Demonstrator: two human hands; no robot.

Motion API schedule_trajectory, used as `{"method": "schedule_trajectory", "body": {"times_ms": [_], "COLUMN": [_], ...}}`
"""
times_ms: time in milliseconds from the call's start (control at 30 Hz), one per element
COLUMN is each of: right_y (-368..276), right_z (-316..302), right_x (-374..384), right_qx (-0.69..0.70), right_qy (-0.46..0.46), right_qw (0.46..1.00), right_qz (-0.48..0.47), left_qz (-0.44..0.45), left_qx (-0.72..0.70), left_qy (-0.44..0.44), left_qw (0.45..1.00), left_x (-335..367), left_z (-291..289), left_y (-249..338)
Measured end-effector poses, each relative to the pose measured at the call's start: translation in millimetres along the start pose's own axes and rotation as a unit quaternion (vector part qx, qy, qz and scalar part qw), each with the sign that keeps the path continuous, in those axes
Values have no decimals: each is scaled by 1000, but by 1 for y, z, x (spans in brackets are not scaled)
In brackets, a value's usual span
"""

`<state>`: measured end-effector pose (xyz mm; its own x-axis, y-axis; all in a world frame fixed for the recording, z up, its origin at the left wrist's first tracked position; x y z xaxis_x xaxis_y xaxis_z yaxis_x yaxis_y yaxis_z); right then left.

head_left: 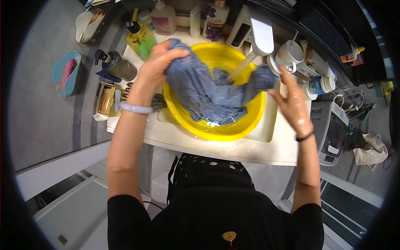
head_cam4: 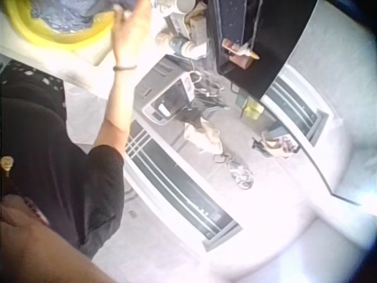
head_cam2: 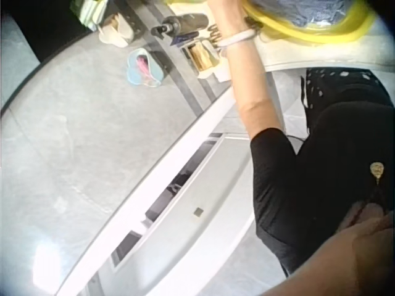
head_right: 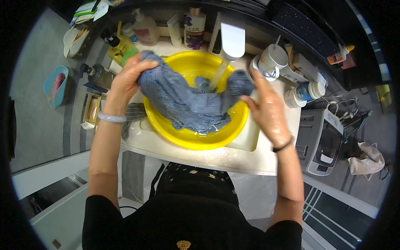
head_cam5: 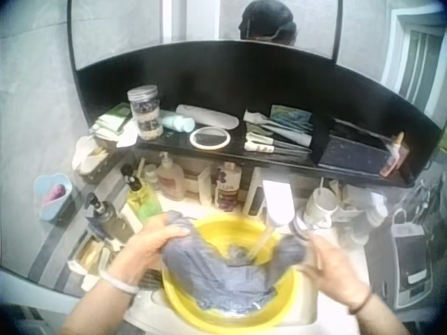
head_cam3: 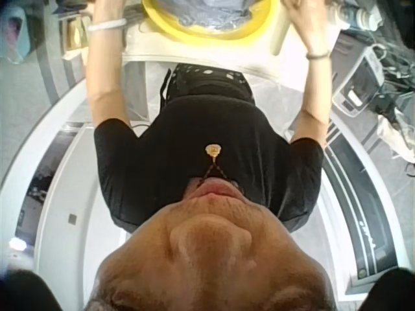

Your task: The person empties soapy water from a washbasin into the sink, refills the basin with water from the faucet, and washes, rinses, and wrings out a striped shirt by hand.

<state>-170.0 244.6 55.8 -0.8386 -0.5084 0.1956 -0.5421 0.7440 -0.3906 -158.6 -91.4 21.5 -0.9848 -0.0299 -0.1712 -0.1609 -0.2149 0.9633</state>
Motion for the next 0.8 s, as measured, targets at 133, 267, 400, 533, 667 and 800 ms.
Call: {"method": "schedule_trajectory", "body": {"times_ms": [133,267,400,533,667,800], "right_y": [-43,5,52,87,112,75], "right_z": [78,102,71,65,57,70], "right_x": [20,36,49,58,43,26], "right_qx": [124,617,707,760,808,278], "right_qy": [35,-16,72,104,158,56], "right_qw": [989,753,649,588,496,931], "right_qz": [-72,226,272,255,276,228], "left_qz": [46,120,108,4,-10,56], "left_qx": [4,124,557,627,414,372], "left_qy": [-131,-186,-140,-144,-192,-74], "left_qw": [990,967,812,766,890,924], "left_x": [3,19,23,42,67,62], "left_z": [67,74,44,45,15,53], "left_y": [21,14,-40,-78,-90,-57]}}
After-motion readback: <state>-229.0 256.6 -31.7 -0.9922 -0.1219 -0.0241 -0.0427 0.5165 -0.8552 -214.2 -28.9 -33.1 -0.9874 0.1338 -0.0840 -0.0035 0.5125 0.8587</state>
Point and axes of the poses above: each hand's wrist, its own x-axis towards the middle knuckle, its own z-axis out of the palm, y = z × x, the point moved 1 cm from there along x, towards the middle knuckle, and after that the axes turned 4 degrees about -y, right-handed, at the moved point
